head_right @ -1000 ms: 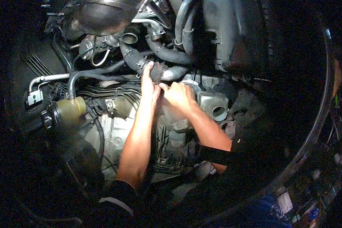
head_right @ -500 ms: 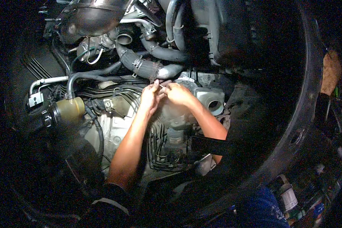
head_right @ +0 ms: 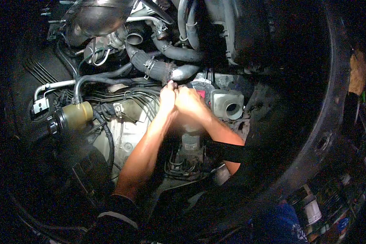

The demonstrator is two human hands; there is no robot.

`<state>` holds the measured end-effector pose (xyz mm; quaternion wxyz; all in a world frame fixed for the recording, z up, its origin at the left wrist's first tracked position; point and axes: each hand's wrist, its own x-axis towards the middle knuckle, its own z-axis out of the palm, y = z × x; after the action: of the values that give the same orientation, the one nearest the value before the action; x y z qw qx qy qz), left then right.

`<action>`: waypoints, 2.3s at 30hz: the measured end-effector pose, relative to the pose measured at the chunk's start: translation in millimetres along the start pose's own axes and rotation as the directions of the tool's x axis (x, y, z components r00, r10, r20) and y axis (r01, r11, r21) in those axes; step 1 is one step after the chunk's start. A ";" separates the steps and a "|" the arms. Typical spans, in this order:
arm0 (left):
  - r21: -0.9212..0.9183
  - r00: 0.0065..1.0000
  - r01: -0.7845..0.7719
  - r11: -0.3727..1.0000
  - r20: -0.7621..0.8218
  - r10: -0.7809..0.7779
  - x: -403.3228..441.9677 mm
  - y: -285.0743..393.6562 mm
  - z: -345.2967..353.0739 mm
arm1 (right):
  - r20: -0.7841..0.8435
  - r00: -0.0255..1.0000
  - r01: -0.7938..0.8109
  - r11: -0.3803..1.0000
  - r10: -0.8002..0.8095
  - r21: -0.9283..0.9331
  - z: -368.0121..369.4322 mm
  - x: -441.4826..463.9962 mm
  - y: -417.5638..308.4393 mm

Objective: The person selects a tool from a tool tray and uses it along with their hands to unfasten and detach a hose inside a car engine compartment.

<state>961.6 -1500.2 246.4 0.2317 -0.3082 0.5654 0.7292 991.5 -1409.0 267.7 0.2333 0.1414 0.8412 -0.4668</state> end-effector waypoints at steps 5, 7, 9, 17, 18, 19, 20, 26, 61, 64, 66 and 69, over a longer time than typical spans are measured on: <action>0.430 0.994 -0.048 0.902 0.112 -0.001 24.0 -8.4 -27.7 | 0.073 0.997 -0.021 0.998 0.017 0.057 10.7 -0.2 6.7; 0.562 0.994 -0.103 0.820 0.092 0.062 39.1 -19.5 -30.8 | 0.078 0.997 0.014 1.000 -0.014 0.003 12.3 6.0 15.3; 0.640 0.987 -0.157 0.752 0.093 0.128 46.1 -27.8 -30.8 | 0.027 0.997 -0.074 0.997 0.075 -0.028 18.4 10.7 21.1; 0.581 0.928 -0.338 0.741 0.072 0.367 11.0 13.8 -23.5 | -0.102 0.995 -0.042 0.977 0.021 -0.210 -6.6 -5.0 -1.9; 0.595 0.902 -0.380 0.708 0.068 0.427 9.6 15.1 -26.6 | -0.101 0.994 -0.057 0.967 0.033 -0.246 -11.4 -9.2 -3.6; 0.413 0.919 -0.381 0.827 0.070 0.388 10.3 17.6 -28.2 | -0.099 0.994 -0.071 0.957 0.045 -0.280 -16.0 -13.1 -5.9; 0.214 0.933 -0.360 0.908 0.082 0.351 11.4 20.8 -30.0 | -0.098 0.994 -0.084 0.947 0.056 -0.311 -20.2 -17.7 -8.5; -0.048 0.964 -0.264 0.963 0.016 0.265 26.2 31.1 -32.3 | -0.228 0.973 -0.099 0.967 0.044 -0.236 -26.8 -31.9 -12.2; -0.129 0.994 -0.105 0.986 -0.027 0.102 43.3 51.4 -10.3 | -0.479 0.858 0.238 0.970 -0.185 0.050 -5.3 -33.6 11.6; -0.034 0.989 -0.002 0.999 -0.146 -0.003 16.0 53.6 -6.5 | -0.385 0.903 0.261 0.956 -0.192 0.135 -9.2 -36.7 11.7; -0.102 0.971 0.035 0.994 -0.234 -0.058 -15.3 50.9 10.2 | -0.400 0.878 0.309 0.950 -0.264 0.052 -2.3 -36.7 12.2; 0.647 0.975 -0.174 0.743 0.006 0.223 -45.3 37.6 1.1 | -0.212 0.929 0.333 0.936 -0.304 0.116 2.2 -41.0 8.2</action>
<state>967.4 -1508.1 304.5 0.2240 -0.1741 0.8182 0.5001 1030.7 -1407.4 282.2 0.0612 0.0640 0.8339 -0.5448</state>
